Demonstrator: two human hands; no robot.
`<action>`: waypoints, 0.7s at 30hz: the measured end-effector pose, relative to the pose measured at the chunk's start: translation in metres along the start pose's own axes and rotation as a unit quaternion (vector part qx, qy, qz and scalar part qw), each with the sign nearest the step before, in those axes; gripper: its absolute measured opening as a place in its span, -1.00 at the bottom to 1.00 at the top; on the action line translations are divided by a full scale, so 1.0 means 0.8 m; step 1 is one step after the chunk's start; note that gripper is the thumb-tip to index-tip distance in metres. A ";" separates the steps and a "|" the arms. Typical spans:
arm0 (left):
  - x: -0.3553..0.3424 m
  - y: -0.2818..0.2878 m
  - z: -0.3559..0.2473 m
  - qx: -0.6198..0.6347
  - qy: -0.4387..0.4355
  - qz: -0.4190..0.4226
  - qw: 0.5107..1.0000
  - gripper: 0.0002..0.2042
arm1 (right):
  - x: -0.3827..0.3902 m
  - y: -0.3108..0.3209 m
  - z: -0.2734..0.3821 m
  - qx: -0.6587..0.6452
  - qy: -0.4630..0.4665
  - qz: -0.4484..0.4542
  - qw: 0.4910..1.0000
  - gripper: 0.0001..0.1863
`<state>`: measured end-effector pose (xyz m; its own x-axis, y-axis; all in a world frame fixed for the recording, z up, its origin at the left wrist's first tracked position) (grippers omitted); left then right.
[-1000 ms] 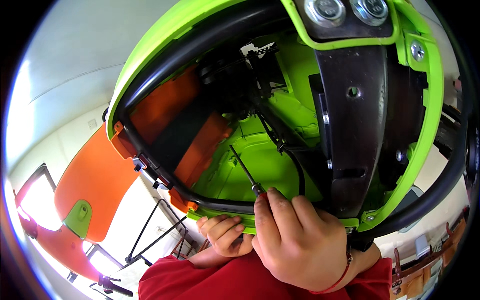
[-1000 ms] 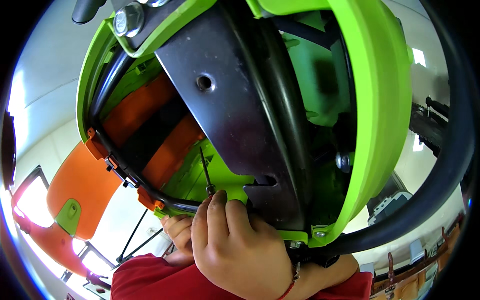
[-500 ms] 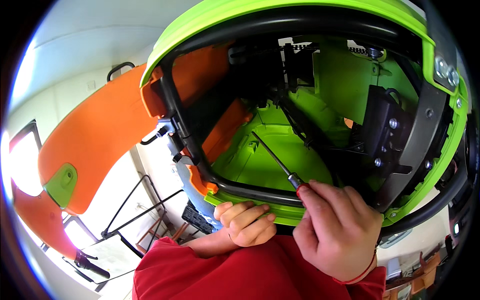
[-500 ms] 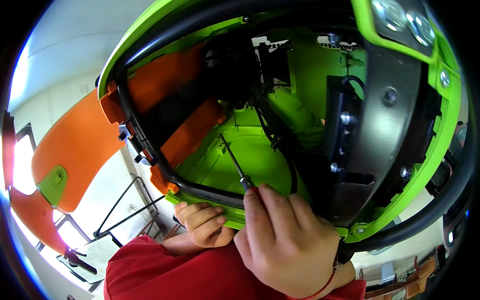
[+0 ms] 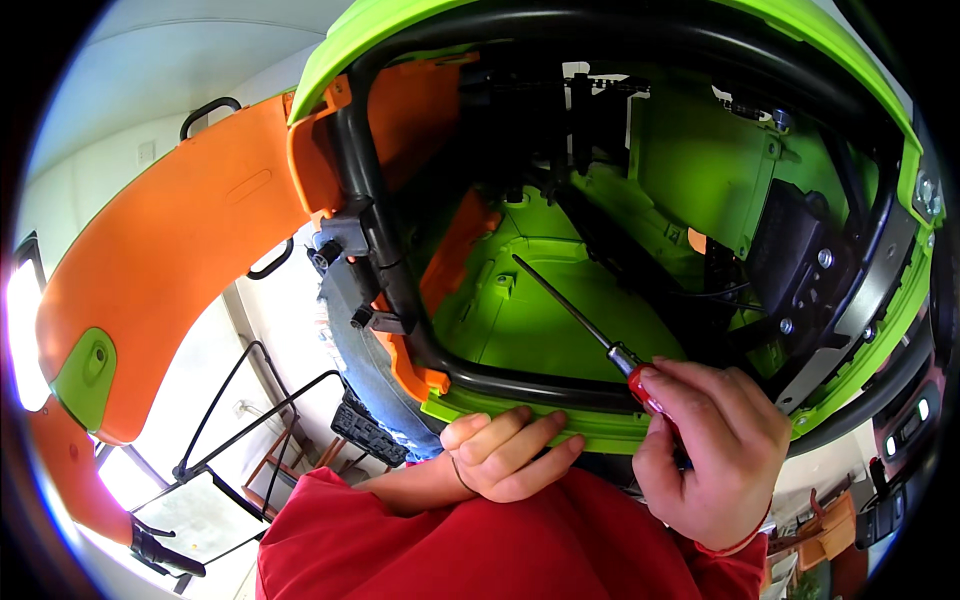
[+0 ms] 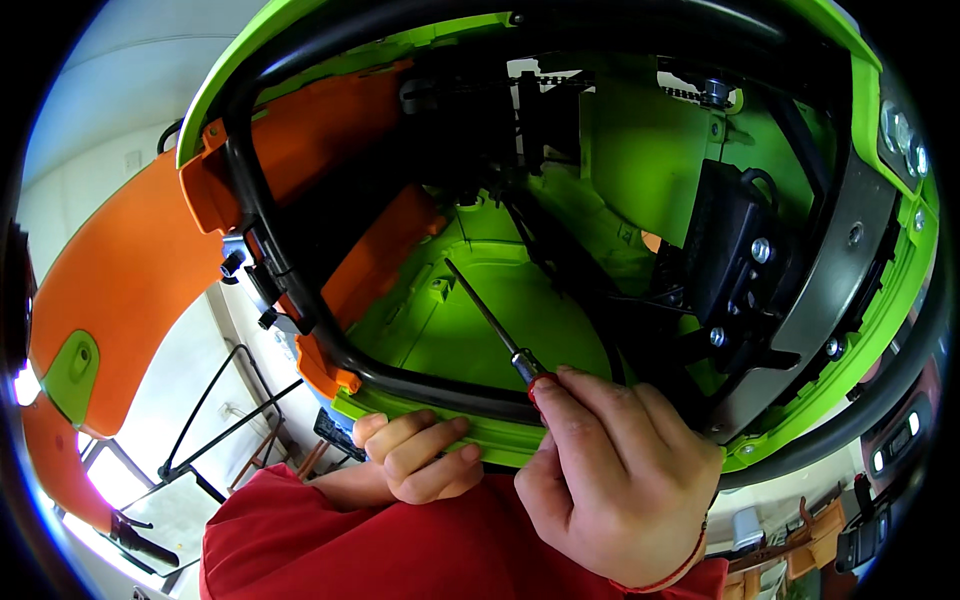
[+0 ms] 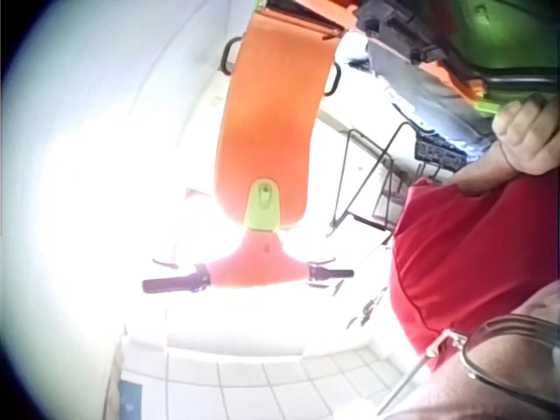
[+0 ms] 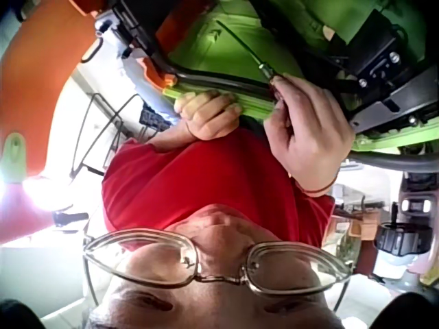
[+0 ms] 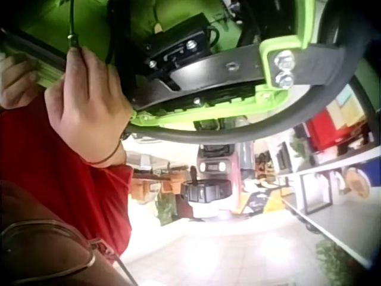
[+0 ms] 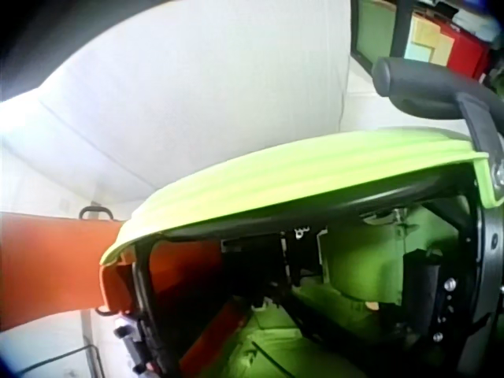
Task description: The person disassembles parts of an electric scooter, loosening internal components by hand and using a screwdriver to remove screws and body panels from the frame.
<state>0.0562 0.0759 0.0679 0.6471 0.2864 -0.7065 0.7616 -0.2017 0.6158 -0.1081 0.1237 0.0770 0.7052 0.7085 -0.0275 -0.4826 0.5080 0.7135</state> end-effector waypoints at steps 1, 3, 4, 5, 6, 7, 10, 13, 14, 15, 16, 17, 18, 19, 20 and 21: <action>-0.001 0.000 -0.002 0.001 0.000 0.001 1.000 -0.85 | 0.002 0.001 -0.002 0.003 0.003 -0.003 1.000 -0.66; -0.001 0.000 0.002 0.003 0.035 0.011 0.999 -0.74 | 0.003 0.002 -0.004 0.004 0.004 -0.008 1.000 -0.67; -0.001 0.000 0.001 0.004 0.034 0.013 0.999 -0.74 | 0.003 0.003 -0.003 0.001 0.004 -0.012 1.000 -0.67; -0.001 0.000 0.002 0.002 0.037 0.011 0.999 -0.75 | 0.003 0.004 -0.003 -0.002 0.005 -0.016 1.000 -0.67; -0.002 0.000 0.002 0.001 0.040 0.008 0.999 -0.76 | 0.003 0.004 -0.003 -0.002 0.003 -0.018 1.000 -0.67; -0.001 -0.002 0.001 0.002 0.038 0.009 0.999 -0.76 | 0.004 0.005 -0.003 -0.001 0.006 -0.019 1.000 -0.67; 0.003 -0.001 0.002 -0.002 0.045 -0.020 0.999 -0.78 | 0.005 0.004 -0.004 -0.002 0.010 -0.022 1.000 -0.65; 0.004 -0.001 0.002 0.004 0.041 -0.057 0.998 -0.81 | 0.005 0.005 -0.003 -0.010 0.012 -0.031 0.999 -0.64; 0.004 -0.001 0.002 0.001 0.045 -0.074 0.996 -0.83 | 0.005 0.007 -0.002 -0.016 0.015 -0.036 0.999 -0.63; 0.002 0.002 0.002 -0.007 0.048 -0.091 0.995 -0.86 | 0.005 0.007 -0.002 -0.020 0.014 -0.039 0.999 -0.63; 0.002 0.001 0.001 -0.008 0.044 -0.089 0.995 -0.86 | 0.005 0.008 -0.001 -0.023 0.018 -0.040 0.999 -0.63; 0.001 0.003 0.001 -0.014 0.048 -0.096 0.994 -0.88 | 0.005 0.008 -0.001 -0.025 0.022 -0.042 0.999 -0.62; 0.001 0.003 0.002 -0.016 0.053 -0.101 0.993 -0.90 | 0.005 0.009 -0.003 -0.027 0.020 -0.045 0.998 -0.62; -0.001 0.004 0.002 -0.016 0.049 -0.099 0.994 -0.90 | 0.004 0.009 -0.003 -0.031 0.022 -0.049 0.998 -0.62; -0.002 0.003 0.003 -0.017 0.048 -0.081 0.995 -0.90 | 0.004 0.009 -0.004 -0.035 0.026 -0.053 0.998 -0.62; -0.003 0.000 0.003 -0.013 0.049 -0.065 0.997 -0.91 | 0.004 0.011 -0.005 -0.033 0.022 -0.055 0.998 -0.62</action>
<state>0.0550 0.0732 0.0688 0.5355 0.3998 -0.7439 0.8369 -0.1327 0.5311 -0.1119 0.1327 0.0807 0.7330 0.6665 -0.1359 -0.4369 0.6144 0.6570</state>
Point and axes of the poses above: each hand's wrist, its own x-axis away from the middle knuckle, its own y-axis out of the back of the hand, z = x × y, the point moved 10 cm from there along -x, towards the middle knuckle, and after that the axes turned 15 degrees about -z, right-handed, at the moved point
